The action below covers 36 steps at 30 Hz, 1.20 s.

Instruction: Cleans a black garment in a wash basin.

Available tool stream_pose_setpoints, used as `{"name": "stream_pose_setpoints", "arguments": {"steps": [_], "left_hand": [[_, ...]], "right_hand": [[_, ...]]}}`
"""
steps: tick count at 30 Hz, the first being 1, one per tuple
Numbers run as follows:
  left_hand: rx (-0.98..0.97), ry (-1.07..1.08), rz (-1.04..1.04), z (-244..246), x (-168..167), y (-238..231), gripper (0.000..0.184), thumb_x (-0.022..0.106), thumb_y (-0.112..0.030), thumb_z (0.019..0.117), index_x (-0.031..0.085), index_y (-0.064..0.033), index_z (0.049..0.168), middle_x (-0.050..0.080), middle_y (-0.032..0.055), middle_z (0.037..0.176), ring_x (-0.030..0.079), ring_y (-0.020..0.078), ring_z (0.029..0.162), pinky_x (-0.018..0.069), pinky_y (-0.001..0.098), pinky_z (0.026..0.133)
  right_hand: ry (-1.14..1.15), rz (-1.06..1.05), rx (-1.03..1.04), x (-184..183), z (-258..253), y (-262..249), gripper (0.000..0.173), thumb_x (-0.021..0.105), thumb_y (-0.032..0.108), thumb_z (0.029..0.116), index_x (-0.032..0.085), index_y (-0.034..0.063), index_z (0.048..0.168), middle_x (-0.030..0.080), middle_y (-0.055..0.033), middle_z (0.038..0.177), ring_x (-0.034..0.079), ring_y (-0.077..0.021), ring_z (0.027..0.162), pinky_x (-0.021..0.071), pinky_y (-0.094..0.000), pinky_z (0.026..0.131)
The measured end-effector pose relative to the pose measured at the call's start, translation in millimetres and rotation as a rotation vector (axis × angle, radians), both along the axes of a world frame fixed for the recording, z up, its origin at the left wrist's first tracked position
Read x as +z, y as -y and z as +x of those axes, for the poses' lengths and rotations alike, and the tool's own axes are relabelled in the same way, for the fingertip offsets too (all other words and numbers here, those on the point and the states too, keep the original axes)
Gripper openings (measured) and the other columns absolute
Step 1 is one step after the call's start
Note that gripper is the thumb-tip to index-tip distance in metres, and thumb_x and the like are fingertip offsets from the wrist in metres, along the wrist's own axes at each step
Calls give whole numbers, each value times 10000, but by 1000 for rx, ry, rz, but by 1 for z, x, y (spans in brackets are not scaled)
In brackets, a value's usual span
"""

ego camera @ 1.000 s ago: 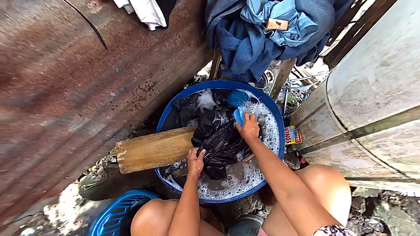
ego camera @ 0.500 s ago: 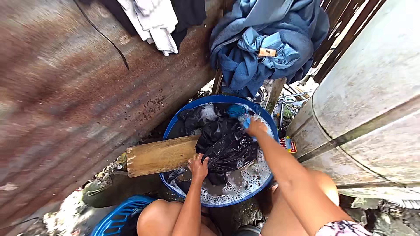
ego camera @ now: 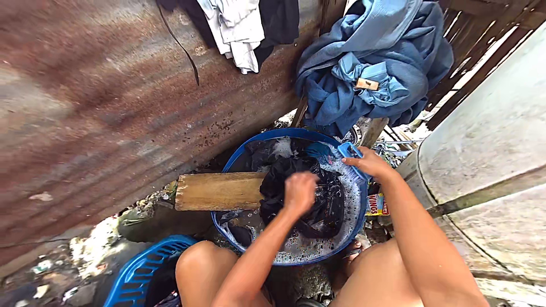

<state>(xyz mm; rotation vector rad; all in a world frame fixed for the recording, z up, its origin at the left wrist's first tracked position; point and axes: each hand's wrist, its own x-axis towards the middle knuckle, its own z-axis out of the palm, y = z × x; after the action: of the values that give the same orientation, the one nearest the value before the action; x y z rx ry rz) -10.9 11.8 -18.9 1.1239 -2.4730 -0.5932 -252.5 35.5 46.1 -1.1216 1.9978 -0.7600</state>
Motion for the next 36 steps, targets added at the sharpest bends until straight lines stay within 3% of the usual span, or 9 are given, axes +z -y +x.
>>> {"name": "stream_pose_setpoints", "arguments": {"steps": [3,5,8,14,19,22,27,33,36], "left_hand": [[466,-112,184,32,-13,77,635,587,-351,1026,422,12,1520,425,283,1544,364,505,1435,334,693,1113],[530,-59,411,52,-41,92,851,700,-394,968,287,50,1565,372,343,1548,355,533,1431,321,673,1146],[346,1,481,52,-53,67,584,678,-101,946,456,42,1467,572,288,1393,543,407,1331,409,564,1135],[241,-157,178,50,-23,-22,339,591,46,876,672,106,1199,620,337,1236,549,485,1239,379,622,1080],[289,-602,-105,41,10,-17,113,635,75,822,701,106,908,658,242,955,634,351,971,506,493,920],[183,-687,-305,32,46,-3,81,620,78,803,668,89,868,629,205,913,614,295,908,513,416,857],[69,-817,-532,12,107,31,76,620,68,808,691,69,834,622,169,835,597,210,860,480,278,817],[-10,-701,-856,16,177,72,134,608,-9,877,741,9,871,672,183,856,632,278,942,465,355,895],[26,-581,-1054,36,178,90,150,603,-72,955,739,-29,910,684,192,868,632,323,944,449,388,881]], "right_hand": [[119,-46,-125,-1,-2,-5,549,729,215,972,511,-47,1402,628,-283,1253,647,-361,1104,508,-540,990],[176,-64,-165,-2,-3,-5,504,732,206,967,546,-51,1358,643,-264,1204,652,-324,1047,518,-510,956],[246,-79,-157,0,0,-3,530,734,184,961,515,-52,1382,635,-260,1206,644,-307,1032,522,-488,940],[274,-8,-19,-17,12,0,634,759,76,887,443,-35,1425,590,-288,1264,622,-375,1068,527,-540,883],[319,41,189,-38,17,-1,665,744,59,829,441,8,1419,612,-225,1168,629,-292,914,540,-449,744],[444,-13,217,-40,22,-3,786,720,31,799,364,50,1499,608,-202,1199,643,-271,933,563,-426,739],[554,-315,105,-31,27,-2,690,707,-1,734,454,27,1376,636,-101,1093,658,-153,878,584,-335,720],[629,-836,-66,-4,20,2,684,741,15,718,427,45,1325,667,-32,1074,701,-128,942,627,-340,817],[581,-887,-25,8,13,-6,718,745,19,706,397,62,1333,659,1,1088,699,-104,959,621,-323,845]]}}
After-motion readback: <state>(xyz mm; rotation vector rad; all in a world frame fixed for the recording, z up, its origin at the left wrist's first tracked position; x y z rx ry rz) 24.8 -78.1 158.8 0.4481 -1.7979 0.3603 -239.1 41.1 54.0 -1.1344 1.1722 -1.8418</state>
